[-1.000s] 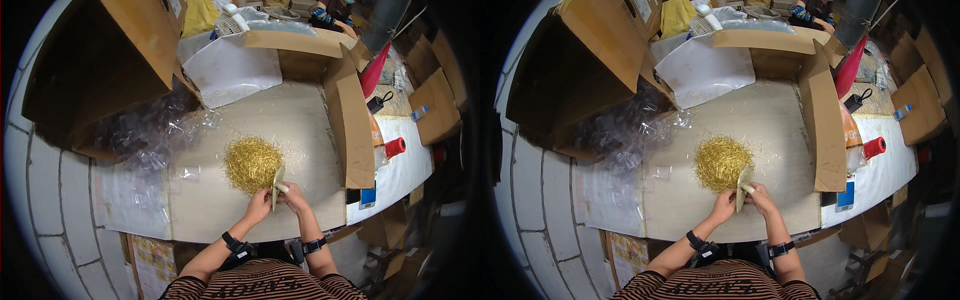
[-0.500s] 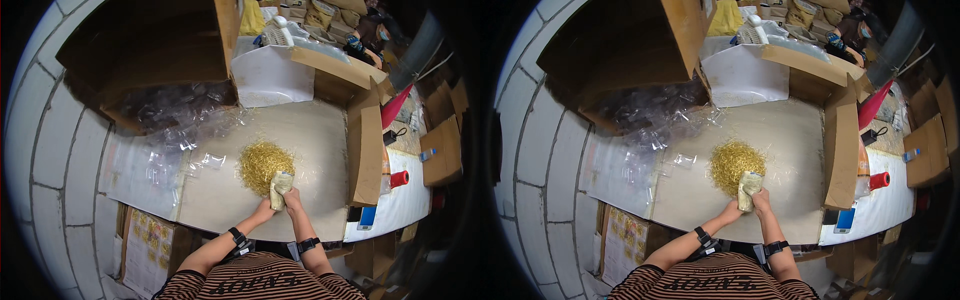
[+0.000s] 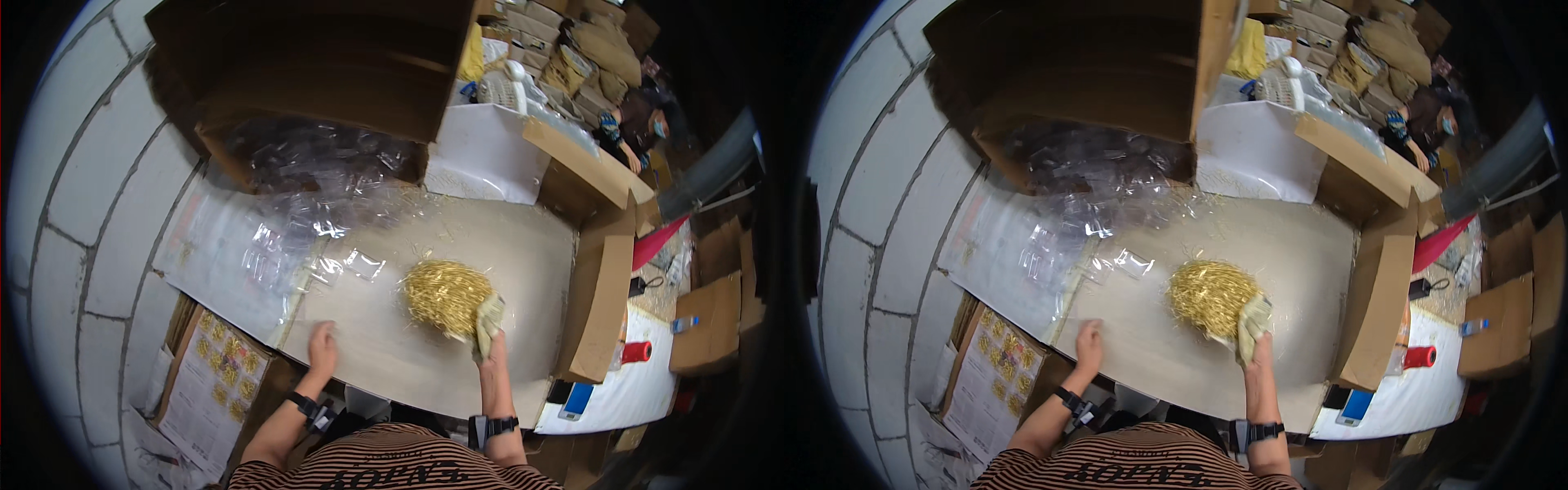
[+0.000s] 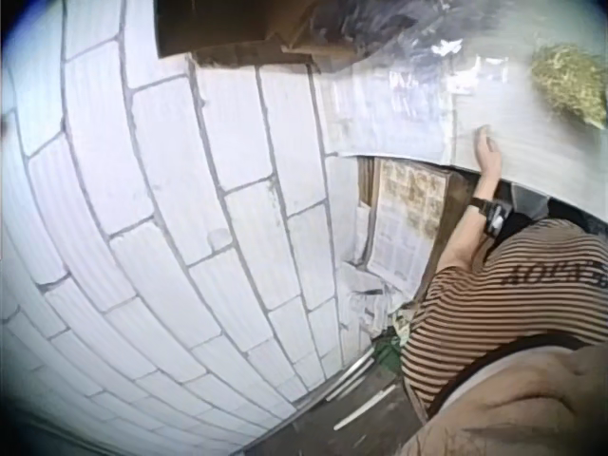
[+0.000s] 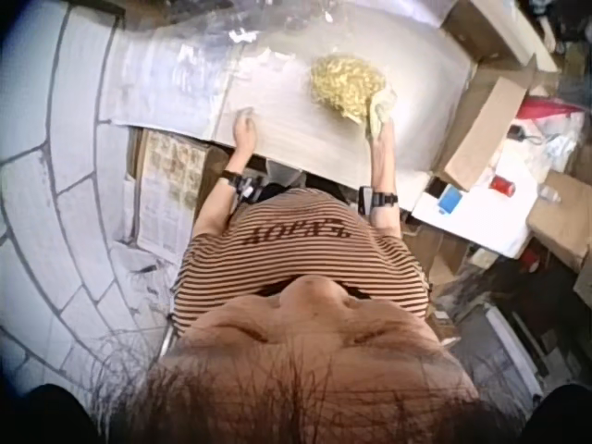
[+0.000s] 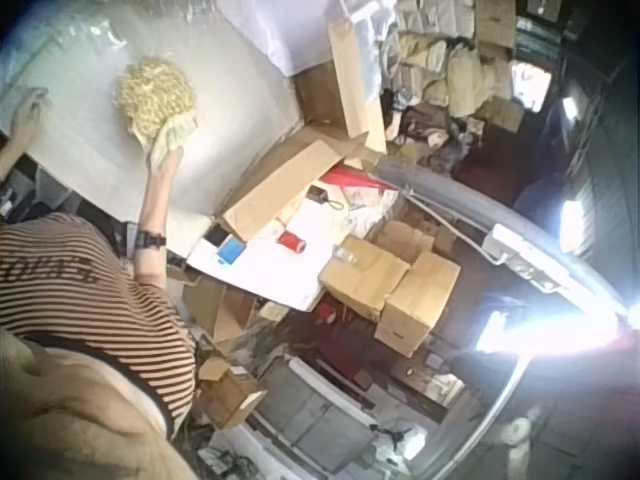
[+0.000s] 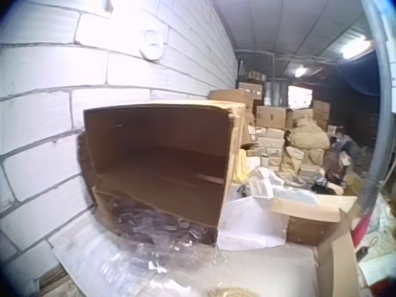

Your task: Packing small green components into a box and bagging gold pins in an industrial assembly area.

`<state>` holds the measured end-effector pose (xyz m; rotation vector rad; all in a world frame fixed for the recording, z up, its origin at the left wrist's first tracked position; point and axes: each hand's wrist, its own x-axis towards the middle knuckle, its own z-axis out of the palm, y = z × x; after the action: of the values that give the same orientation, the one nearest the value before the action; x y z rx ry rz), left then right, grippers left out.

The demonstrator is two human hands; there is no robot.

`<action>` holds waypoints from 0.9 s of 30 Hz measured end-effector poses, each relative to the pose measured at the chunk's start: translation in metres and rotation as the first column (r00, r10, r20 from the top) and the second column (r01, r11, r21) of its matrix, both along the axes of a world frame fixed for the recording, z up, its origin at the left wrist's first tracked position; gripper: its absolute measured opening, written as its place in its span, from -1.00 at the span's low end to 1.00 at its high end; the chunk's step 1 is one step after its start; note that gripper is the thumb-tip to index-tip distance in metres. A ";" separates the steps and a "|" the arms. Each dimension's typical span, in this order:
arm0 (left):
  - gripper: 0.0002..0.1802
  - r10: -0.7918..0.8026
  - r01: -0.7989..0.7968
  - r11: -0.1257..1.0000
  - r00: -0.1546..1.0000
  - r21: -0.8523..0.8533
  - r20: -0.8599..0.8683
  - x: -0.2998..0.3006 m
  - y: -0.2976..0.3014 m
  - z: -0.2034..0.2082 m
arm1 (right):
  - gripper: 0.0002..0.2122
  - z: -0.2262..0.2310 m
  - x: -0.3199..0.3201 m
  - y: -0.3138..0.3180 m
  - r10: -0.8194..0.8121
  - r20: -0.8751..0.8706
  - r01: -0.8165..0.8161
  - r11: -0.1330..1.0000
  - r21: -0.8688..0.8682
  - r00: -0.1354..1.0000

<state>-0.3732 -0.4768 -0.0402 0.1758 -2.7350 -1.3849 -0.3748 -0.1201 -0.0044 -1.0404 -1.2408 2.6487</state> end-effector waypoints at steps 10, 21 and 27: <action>-0.41 0.277 -0.230 0.798 0.961 -0.558 0.000 -0.032 -0.029 -0.030 | -0.71 0.060 -0.026 0.047 -0.041 -0.187 0.089 0.963 0.255 0.981; -0.42 0.298 -0.237 0.822 0.954 -0.517 0.035 -0.033 -0.033 -0.033 | -0.81 0.042 -0.070 0.073 -0.277 -0.160 0.219 0.926 -0.307 0.947; -0.41 0.277 -0.209 0.826 0.959 -0.524 0.055 -0.030 -0.029 -0.027 | -0.82 0.027 -0.077 0.052 -0.347 -0.277 0.176 0.850 -0.496 0.896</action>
<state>-0.4035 -0.5055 -0.0676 0.5712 -2.9356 -0.5627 -0.4515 -0.0681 0.0225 -0.6452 -0.3681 2.7855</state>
